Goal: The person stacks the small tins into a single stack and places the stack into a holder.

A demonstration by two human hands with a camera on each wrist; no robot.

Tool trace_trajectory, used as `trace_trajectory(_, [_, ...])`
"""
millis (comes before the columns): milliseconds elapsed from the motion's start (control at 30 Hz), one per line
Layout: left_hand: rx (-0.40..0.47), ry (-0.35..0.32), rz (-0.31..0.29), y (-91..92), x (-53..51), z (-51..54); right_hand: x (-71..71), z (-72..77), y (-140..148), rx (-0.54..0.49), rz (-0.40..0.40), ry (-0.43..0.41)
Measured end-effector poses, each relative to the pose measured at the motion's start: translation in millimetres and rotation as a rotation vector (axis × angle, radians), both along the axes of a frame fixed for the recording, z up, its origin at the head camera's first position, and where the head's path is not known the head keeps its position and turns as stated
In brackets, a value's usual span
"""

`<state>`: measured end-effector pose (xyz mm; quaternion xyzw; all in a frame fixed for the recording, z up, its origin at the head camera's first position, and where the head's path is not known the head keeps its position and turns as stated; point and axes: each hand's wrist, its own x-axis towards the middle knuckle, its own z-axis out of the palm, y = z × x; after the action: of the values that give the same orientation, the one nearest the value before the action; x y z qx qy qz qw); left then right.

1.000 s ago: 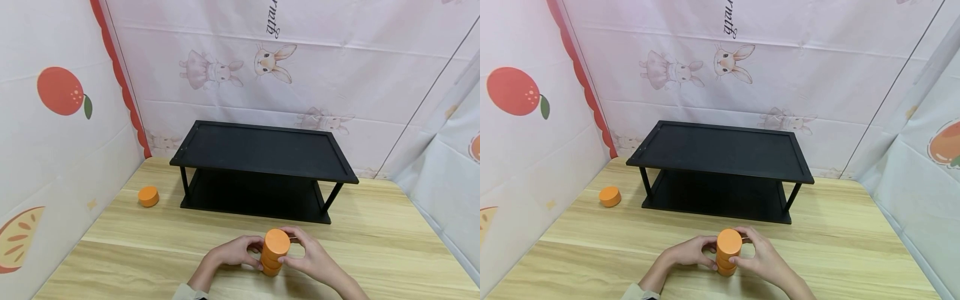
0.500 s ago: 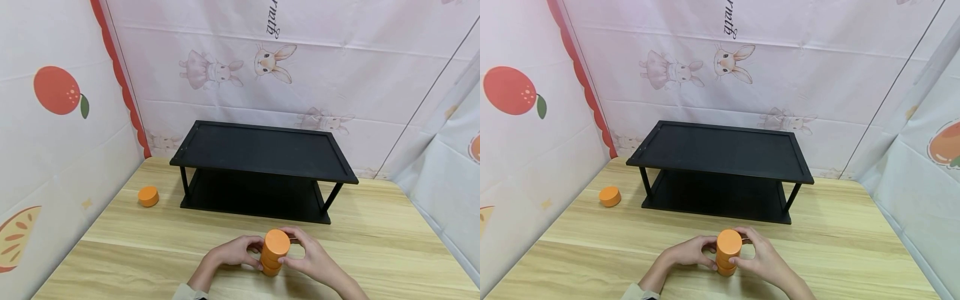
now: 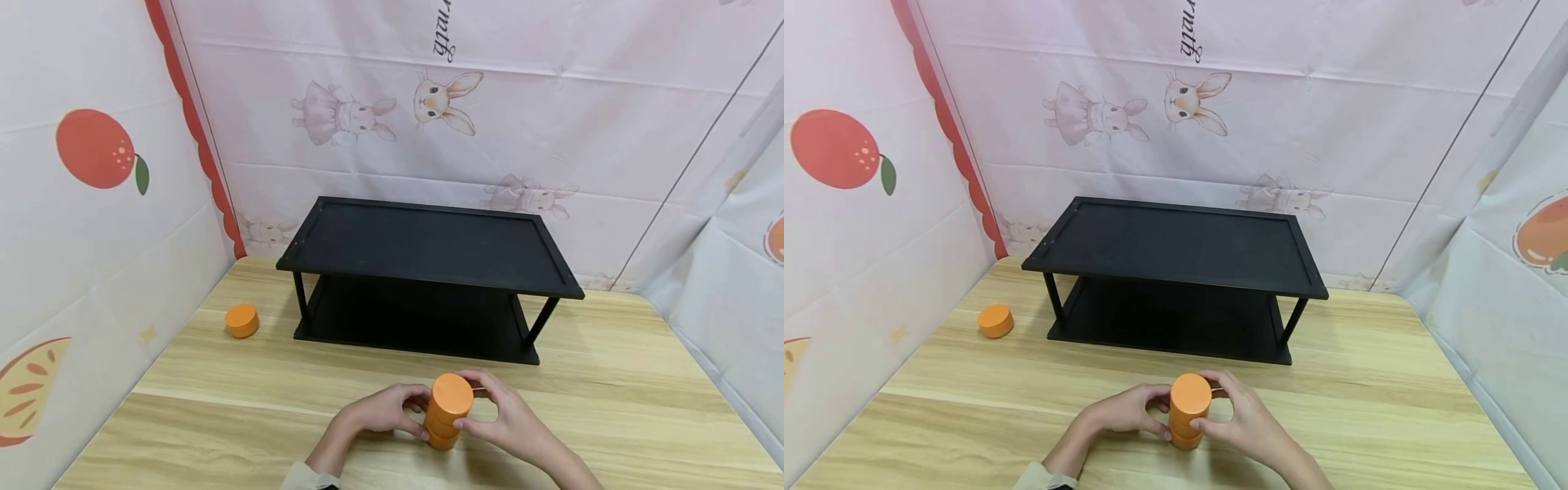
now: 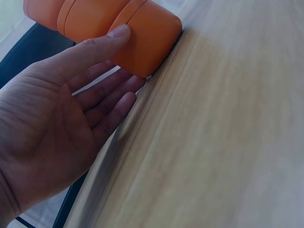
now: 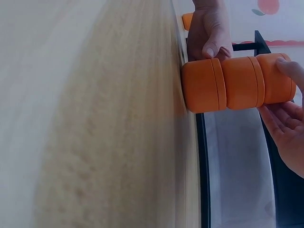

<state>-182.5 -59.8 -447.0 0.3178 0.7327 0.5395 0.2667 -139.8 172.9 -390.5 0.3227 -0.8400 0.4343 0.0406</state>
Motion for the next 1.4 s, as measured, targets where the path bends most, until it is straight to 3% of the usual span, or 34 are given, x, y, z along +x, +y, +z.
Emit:
trace_trajectory(1167, [0.003, -0.003, 0.005, -0.2, 1.6, 1.6, -1.0, -1.7, 4.7, -0.024, 0.041, -0.050])
trace_trajectory(1400, [0.004, -0.002, 0.004, -0.1, 0.1, 0.2, -3.0, -2.9, 7.8, -0.009, 0.043, -0.121])
